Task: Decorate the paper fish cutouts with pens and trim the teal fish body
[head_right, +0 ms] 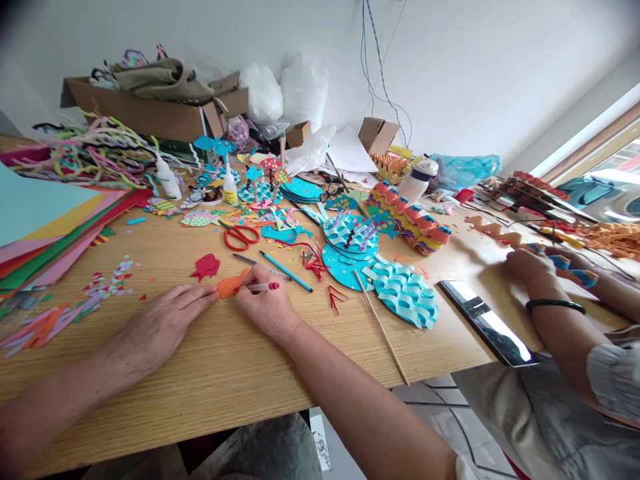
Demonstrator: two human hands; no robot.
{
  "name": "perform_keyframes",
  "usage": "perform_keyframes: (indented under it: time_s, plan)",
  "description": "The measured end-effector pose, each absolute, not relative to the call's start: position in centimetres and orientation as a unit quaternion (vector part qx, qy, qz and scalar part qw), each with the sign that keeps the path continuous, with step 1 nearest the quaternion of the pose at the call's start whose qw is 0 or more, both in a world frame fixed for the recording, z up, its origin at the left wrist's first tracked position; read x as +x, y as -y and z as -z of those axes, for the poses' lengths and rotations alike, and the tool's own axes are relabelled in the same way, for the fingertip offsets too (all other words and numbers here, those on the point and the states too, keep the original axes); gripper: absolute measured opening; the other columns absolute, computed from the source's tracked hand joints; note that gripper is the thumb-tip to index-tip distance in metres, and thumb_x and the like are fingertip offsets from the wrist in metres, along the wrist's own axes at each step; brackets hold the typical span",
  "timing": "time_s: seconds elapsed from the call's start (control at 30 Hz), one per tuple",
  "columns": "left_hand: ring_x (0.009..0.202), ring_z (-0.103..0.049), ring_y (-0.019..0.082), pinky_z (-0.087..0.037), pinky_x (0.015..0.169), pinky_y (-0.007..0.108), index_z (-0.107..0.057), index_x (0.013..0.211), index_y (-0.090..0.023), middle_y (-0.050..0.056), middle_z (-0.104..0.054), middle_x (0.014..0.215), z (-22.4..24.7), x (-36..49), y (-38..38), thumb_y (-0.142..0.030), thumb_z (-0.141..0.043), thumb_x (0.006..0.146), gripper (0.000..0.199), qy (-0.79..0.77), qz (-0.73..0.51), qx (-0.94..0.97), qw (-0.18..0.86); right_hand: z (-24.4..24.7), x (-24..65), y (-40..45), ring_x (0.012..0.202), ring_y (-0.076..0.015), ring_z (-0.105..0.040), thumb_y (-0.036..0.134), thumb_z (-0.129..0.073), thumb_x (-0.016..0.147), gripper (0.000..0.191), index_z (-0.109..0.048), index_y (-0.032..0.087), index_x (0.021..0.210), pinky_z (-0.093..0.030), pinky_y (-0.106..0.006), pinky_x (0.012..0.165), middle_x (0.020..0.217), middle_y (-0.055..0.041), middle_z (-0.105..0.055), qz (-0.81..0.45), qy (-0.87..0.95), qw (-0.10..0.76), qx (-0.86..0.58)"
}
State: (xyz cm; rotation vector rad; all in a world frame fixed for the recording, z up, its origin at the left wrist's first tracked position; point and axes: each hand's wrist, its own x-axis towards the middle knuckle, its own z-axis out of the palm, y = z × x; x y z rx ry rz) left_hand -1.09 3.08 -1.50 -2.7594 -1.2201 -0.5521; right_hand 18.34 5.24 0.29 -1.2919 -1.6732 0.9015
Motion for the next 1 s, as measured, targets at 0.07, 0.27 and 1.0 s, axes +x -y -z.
perform_keyframes:
  time_s: [0.07, 0.27, 1.0]
  plan:
    - [0.103, -0.051, 0.024, -0.048, 0.087, 0.041, -0.059, 0.114, -0.012, 0.011, -0.061, 0.113, 1.44, -1.07, -3.13, 0.002, -0.03, 0.079, 0.048, 0.397, 0.182, -0.899, 0.03, -0.36, 18.34, -5.25, 0.051, -0.0092, -0.04, 0.014, -0.046, 0.064, 0.006, -0.046, 0.019, 0.061, -0.031, -0.021, 0.048, 0.055, 0.0054, -0.046, -0.352, 0.664, 0.409, -0.518]
    - [0.098, -0.053, 0.023, -0.049, 0.084, 0.039, -0.061, 0.111, -0.012, 0.01, -0.063, 0.108, 1.27, -0.96, -3.25, 0.003, -0.029, 0.077, 0.049, 0.391, 0.181, -0.902, 0.033, -0.34, 18.36, -5.37, 0.049, -0.0093, -0.039, 0.015, -0.046, 0.063, 0.006, -0.045, 0.02, 0.06, -0.03, -0.021, 0.047, 0.054, 0.0055, -0.045, -0.341, 0.663, 0.418, -0.519]
    - [0.103, -0.052, 0.024, -0.048, 0.088, 0.04, -0.06, 0.114, -0.011, 0.011, -0.062, 0.113, 1.56, -1.14, -3.15, 0.003, -0.029, 0.078, 0.049, 0.397, 0.181, -0.899, 0.033, -0.95, 18.78, -5.63, 0.049, -0.0097, -0.036, 0.021, -0.045, 0.061, 0.001, -0.044, 0.021, 0.06, -0.027, -0.022, 0.046, 0.052, 0.0059, -0.042, -0.401, 0.602, 0.439, -0.533]
